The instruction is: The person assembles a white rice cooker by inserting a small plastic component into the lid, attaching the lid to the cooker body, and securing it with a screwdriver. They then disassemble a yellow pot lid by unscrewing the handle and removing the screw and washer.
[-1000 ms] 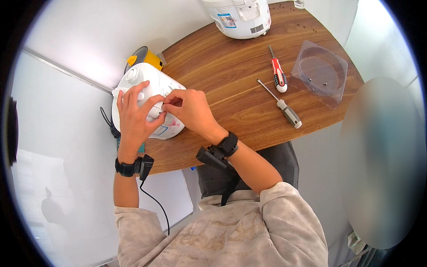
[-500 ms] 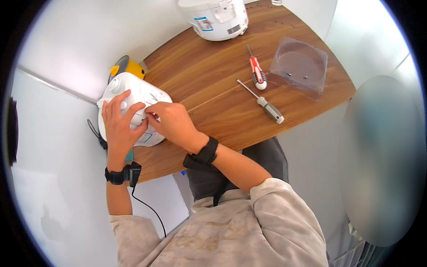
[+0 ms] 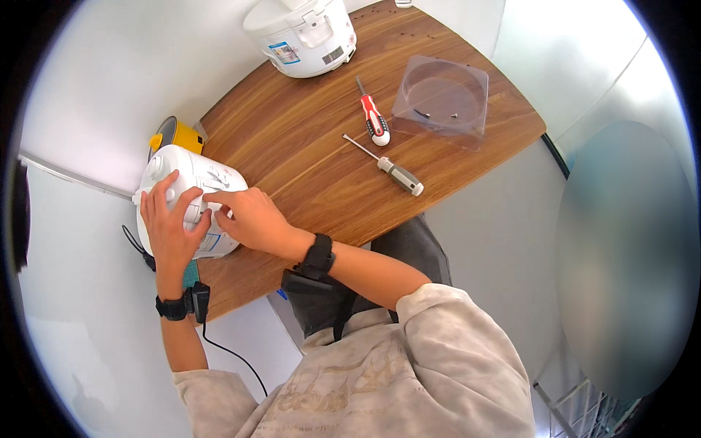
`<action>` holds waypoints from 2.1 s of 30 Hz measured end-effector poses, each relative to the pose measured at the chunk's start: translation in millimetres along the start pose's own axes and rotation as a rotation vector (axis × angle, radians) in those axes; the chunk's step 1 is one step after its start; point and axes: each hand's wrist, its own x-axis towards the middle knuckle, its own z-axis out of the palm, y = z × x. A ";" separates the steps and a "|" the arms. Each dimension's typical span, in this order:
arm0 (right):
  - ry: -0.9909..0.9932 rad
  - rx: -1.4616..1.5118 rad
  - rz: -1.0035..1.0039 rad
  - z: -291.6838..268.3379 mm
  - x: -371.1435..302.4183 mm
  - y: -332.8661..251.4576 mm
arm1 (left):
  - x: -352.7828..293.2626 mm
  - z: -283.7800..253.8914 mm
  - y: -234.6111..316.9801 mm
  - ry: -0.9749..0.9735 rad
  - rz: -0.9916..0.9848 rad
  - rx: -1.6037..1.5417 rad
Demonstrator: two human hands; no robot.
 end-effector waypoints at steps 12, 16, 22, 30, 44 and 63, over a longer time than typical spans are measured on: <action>0.095 0.009 0.032 4.0 17.8 2.1 | 1.5 -4.0 0.5 0.016 0.018 -0.032; 0.052 0.052 0.107 3.5 15.9 -0.1 | -1.2 -3.3 -2.5 0.032 0.011 -0.037; 0.030 0.052 0.114 -1.9 15.7 -1.9 | 0.7 -1.9 -0.6 0.034 0.005 -0.035; -0.058 -0.205 0.110 -51.2 -13.1 7.1 | 0.6 -4.0 1.5 0.035 0.009 -0.009; 0.134 -1.203 0.251 -175.4 -100.4 3.7 | 0.2 -1.2 0.1 0.083 0.002 -0.033; 0.020 -0.163 0.420 -124.0 -66.1 -17.6 | -2.1 -2.5 -0.5 0.066 -0.010 -0.041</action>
